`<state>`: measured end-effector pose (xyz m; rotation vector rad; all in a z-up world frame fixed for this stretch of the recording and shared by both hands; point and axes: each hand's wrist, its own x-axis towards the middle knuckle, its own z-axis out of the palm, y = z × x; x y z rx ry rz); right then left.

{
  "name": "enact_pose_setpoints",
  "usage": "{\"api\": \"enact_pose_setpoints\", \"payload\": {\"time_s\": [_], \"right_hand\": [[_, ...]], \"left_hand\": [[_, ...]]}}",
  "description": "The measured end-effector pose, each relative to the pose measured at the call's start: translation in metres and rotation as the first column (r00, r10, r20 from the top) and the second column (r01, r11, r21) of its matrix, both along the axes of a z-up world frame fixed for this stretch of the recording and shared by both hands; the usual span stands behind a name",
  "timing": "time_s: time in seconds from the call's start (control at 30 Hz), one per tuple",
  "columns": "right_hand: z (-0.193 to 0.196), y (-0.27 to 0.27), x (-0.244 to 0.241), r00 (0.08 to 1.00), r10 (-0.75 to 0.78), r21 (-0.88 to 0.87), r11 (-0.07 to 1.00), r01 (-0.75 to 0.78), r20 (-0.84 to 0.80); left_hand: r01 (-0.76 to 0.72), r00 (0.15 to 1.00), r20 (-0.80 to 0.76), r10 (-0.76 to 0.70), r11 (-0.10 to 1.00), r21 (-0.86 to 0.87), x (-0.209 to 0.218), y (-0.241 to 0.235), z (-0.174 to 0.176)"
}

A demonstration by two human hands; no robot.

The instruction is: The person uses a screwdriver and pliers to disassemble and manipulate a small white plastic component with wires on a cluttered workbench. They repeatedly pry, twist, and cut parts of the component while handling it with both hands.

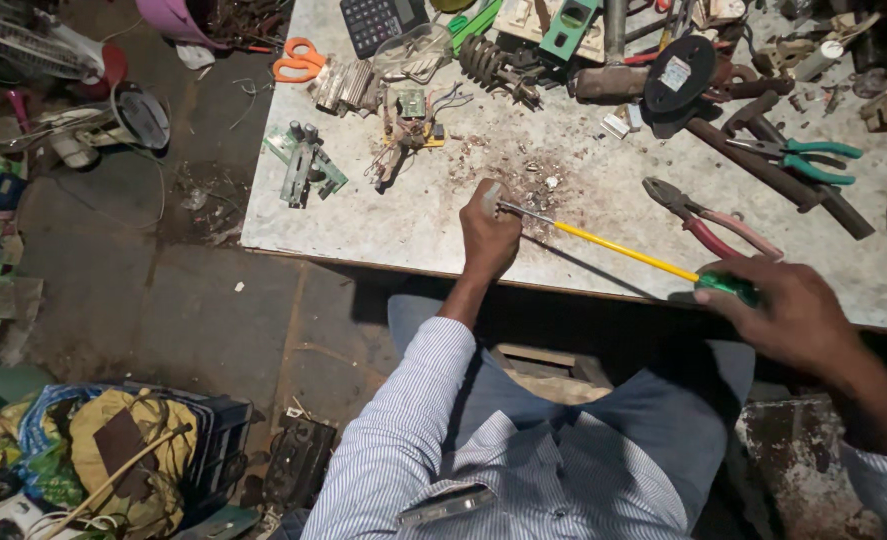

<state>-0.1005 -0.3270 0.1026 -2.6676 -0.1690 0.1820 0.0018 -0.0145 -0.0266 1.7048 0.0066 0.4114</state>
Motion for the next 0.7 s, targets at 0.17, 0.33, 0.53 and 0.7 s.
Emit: {"api": "enact_pose_setpoints", "payload": {"time_s": [0.17, 0.33, 0.53, 0.7], "right_hand": [[0.0, 0.013, -0.01, 0.935, 0.104, -0.252, 0.968, -0.016, 0.34], [-0.006, 0.012, -0.001, 0.996, 0.013, -0.34, 0.94, 0.019, 0.092], [-0.013, 0.002, 0.009, 0.927, 0.149, -0.185, 0.979, -0.089, 0.344], [-0.005, 0.016, 0.01, 0.933, 0.094, -0.226, 0.974, -0.014, 0.347]], "left_hand": [[-0.016, 0.999, -0.033, 0.015, 1.0, -0.018, 0.001, 0.0, 0.001], [-0.018, 0.999, -0.029, 0.018, 1.0, -0.014, 0.002, 0.001, -0.003], [-0.036, 0.999, -0.023, 0.035, 0.999, -0.035, 0.003, 0.001, -0.002], [-0.004, 1.0, -0.015, 0.002, 0.993, -0.121, 0.004, -0.001, 0.001]]}}
